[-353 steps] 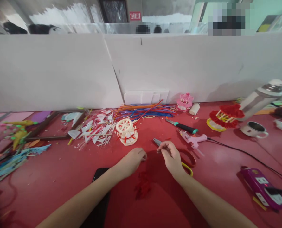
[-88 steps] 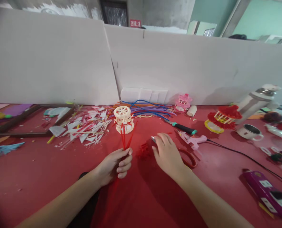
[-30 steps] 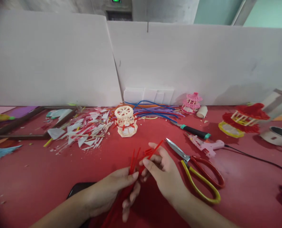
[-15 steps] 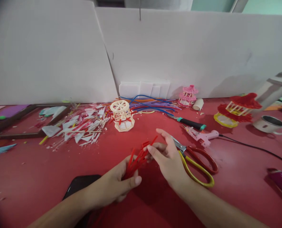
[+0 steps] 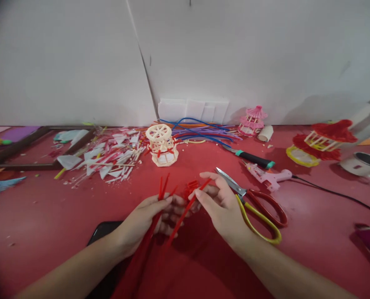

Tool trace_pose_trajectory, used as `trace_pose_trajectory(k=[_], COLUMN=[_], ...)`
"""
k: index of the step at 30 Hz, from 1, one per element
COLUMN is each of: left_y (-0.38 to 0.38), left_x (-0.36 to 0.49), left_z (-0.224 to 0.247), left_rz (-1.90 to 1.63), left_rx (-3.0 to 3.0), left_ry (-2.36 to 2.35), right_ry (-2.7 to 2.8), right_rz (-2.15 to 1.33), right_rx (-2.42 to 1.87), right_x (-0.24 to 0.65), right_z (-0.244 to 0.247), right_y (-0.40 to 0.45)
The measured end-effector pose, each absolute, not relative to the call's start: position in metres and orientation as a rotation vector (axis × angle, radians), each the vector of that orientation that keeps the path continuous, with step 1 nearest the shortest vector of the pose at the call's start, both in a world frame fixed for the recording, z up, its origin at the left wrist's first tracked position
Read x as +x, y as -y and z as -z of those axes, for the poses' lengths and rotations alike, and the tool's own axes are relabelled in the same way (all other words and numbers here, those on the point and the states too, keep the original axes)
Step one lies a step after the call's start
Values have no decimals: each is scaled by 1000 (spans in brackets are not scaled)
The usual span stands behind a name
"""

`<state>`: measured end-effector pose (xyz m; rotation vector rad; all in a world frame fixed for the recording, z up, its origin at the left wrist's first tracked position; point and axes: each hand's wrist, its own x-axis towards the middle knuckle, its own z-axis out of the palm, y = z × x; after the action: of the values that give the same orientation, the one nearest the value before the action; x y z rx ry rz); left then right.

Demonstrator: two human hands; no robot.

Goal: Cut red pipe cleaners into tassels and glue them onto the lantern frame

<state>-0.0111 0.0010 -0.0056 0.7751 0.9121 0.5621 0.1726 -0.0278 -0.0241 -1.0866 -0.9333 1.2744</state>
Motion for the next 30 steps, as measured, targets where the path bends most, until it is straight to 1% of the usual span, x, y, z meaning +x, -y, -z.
trace_pose_trajectory(k=[3,9,12,17,23,30], left_y=[-1,4,4,3,4,3], left_x=[-11,-10,-10,-11,-13,-13], left_z=[5,11,9,4,11,11], left_rz=[-513,-441,-400,-383,-384,-282], left_rx=[767,809,873,973,974,938], left_ry=[-875,-791,-723,-686,-667,-684], right_ry=[1056,1447,1521,1471,1344,1266], right_rz=[-1269,-855,-775,-811,-909,-931], right_rx=[-1110,-1284,-1307,-1311,-1310,-1335], right_x=[168,167,167,166,164,162], right_z=[21,22,23,21,20,19], right_y=[35,41,42,43,43,45])
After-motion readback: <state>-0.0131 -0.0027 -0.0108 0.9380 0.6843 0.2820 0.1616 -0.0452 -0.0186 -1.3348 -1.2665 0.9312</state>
